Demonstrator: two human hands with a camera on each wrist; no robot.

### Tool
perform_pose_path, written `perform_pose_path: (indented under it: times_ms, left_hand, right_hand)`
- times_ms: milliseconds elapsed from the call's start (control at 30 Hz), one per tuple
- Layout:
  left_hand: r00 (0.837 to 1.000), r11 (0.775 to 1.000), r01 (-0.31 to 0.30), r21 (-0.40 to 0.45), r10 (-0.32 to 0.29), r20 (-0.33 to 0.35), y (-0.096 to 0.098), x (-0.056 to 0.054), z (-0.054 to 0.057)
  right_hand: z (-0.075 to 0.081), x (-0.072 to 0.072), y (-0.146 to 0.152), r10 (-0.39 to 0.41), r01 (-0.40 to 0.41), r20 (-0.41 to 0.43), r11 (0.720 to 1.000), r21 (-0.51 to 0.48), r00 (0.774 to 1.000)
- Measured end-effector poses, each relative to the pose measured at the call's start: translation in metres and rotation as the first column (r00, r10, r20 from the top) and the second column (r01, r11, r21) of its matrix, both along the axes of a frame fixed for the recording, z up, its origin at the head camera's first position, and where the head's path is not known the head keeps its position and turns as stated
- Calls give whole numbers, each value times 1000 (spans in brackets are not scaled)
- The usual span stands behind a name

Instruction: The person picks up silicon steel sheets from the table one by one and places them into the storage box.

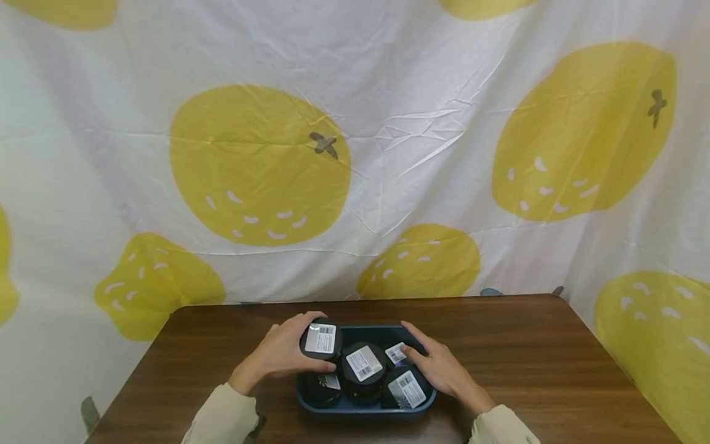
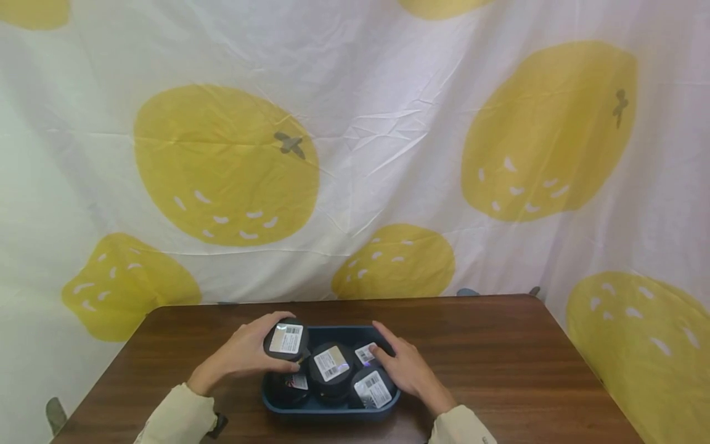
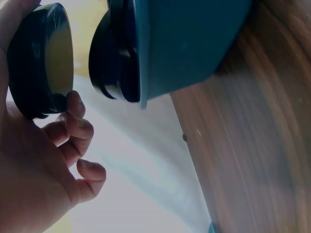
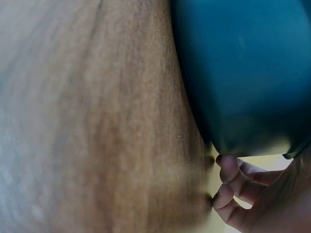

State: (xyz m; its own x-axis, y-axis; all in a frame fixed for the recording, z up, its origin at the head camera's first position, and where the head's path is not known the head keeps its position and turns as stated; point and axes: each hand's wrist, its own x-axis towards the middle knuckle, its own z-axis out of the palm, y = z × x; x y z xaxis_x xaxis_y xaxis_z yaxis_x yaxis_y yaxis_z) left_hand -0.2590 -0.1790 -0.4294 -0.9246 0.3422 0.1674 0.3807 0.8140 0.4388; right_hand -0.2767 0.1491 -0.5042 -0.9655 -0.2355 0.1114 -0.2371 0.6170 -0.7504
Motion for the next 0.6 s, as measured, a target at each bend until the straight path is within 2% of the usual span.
perform_pose_path:
  times_ms: [333,600]
  left_hand:
    - [998,998,58,-15,-58,6,18,-8,-3]
    - [998,997,66,-41,-66,13,24,-9,-7]
  right_hand:
    - [-2,-1,1,3,-4,-1,1000,-4,1000]
    - [-3,-2,1,5,-5,-4,1000,-9,1000]
